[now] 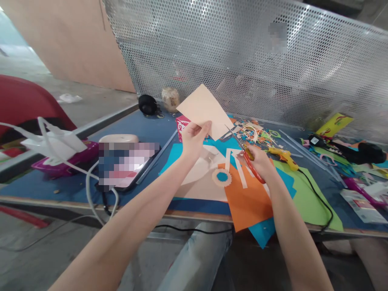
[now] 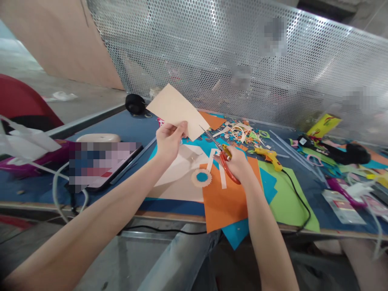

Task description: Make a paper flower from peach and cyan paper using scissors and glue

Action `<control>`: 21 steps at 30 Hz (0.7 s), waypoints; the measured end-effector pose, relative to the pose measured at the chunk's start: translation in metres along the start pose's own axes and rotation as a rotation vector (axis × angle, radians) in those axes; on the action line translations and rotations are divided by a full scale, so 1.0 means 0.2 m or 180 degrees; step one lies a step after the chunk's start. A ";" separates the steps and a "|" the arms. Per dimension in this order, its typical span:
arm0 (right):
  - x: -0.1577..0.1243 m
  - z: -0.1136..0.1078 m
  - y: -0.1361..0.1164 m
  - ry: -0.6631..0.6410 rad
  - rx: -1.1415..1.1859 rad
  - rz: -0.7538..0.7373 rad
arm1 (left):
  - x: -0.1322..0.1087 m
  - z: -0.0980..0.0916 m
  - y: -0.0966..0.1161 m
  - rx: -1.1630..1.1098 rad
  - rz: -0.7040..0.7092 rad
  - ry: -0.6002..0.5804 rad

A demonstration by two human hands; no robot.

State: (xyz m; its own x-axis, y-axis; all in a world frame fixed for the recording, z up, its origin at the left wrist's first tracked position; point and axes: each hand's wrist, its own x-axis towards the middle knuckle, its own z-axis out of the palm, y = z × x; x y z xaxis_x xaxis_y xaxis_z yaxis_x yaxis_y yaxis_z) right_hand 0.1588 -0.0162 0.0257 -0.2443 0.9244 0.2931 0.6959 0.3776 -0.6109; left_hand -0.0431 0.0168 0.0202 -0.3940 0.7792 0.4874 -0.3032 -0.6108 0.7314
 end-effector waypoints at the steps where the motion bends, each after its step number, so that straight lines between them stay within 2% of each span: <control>1: 0.00 0.00 -0.01 0.0006 -0.0045 -0.0009 | 0.00 0.00 0.00 -0.0004 -0.0016 0.0002; 11: -0.02 -0.02 -0.06 0.0279 -0.0177 -0.0113 | -0.03 0.03 0.01 -0.0199 -0.0100 -0.0145; 21: -0.02 -0.02 -0.05 0.0257 -0.0219 -0.0092 | -0.02 0.02 0.01 0.0048 0.0034 -0.0078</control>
State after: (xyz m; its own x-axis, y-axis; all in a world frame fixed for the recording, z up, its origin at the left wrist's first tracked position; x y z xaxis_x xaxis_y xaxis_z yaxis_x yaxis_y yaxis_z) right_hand 0.1551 -0.0239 0.0339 -0.2118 0.9047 0.3698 0.7346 0.3969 -0.5503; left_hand -0.0392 0.0126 0.0221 -0.3756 0.7760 0.5067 -0.2858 -0.6171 0.7332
